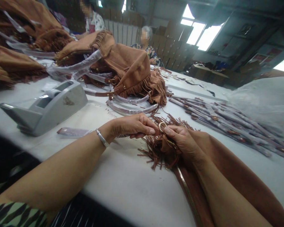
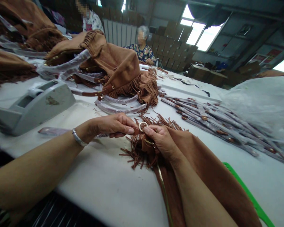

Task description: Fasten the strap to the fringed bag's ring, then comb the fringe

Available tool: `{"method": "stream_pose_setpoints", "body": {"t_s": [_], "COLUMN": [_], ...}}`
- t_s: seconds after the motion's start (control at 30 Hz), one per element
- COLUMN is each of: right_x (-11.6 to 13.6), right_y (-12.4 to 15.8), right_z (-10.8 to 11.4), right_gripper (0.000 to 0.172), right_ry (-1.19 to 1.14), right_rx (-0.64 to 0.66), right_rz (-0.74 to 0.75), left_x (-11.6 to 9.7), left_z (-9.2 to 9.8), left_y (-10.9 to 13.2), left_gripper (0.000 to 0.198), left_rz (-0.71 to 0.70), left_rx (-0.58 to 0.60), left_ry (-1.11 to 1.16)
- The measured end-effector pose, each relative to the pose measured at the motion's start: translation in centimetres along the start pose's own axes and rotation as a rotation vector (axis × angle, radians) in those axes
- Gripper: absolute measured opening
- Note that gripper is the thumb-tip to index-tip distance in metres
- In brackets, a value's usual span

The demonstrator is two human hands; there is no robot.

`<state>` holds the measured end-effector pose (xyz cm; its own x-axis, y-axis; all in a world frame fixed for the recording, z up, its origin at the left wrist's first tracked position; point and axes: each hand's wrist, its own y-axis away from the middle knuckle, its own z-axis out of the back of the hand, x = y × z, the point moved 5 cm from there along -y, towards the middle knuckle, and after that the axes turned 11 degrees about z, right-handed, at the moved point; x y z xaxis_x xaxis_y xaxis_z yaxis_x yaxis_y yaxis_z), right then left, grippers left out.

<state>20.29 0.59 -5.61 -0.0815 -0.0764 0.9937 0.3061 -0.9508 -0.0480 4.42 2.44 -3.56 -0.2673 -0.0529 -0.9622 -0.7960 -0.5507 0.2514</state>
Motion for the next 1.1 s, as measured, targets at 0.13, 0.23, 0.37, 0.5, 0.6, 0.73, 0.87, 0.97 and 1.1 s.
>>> {"method": "stream_pose_setpoints", "body": {"t_s": [0.13, 0.23, 0.37, 0.5, 0.6, 0.73, 0.87, 0.97, 1.1], "right_x": [0.0, -0.2, -0.3, -0.3, -0.3, -0.3, -0.5, -0.6, -0.5], "right_y": [-0.1, -0.2, -0.3, -0.3, -0.3, -0.2, -0.2, -0.2, -0.2], "right_z": [0.2, 0.3, 0.3, 0.3, 0.5, 0.6, 0.6, 0.6, 0.5], "right_gripper": [0.035, 0.036, 0.037, 0.036, 0.035, 0.036, 0.036, 0.037, 0.037], "right_ry": [0.028, 0.028, 0.057, 0.043, 0.032, 0.052, 0.064, 0.044, 0.050], "right_rx": [-0.010, -0.001, -0.027, -0.031, -0.034, -0.031, -0.030, -0.022, -0.025], "right_rz": [0.019, 0.024, 0.034, 0.042, 0.057, 0.058, 0.047, 0.039, 0.053], "left_x": [0.2, 0.2, 0.0, 0.0, 0.2, 0.5, 0.6, 0.5, 0.3], "left_z": [-0.1, -0.2, -0.3, 0.3, 0.4, 0.0, 0.0, 0.4, 0.6], "left_y": [-0.1, -0.3, -0.5, -0.8, -1.2, -1.7, -1.6, -1.3, -0.8], "left_gripper": [0.027, 0.029, 0.028, 0.030, 0.027, 0.026, 0.032, 0.036, 0.038], "left_rz": [-0.004, -0.006, -0.007, -0.007, -0.056, -0.067, -0.036, -0.018, 0.026], "left_rx": [-0.024, -0.030, -0.062, -0.148, -0.171, -0.173, -0.193, -0.224, -0.246], "left_ry": [0.037, 0.040, 0.020, 0.011, 0.002, 0.023, 0.059, 0.059, 0.063]}}
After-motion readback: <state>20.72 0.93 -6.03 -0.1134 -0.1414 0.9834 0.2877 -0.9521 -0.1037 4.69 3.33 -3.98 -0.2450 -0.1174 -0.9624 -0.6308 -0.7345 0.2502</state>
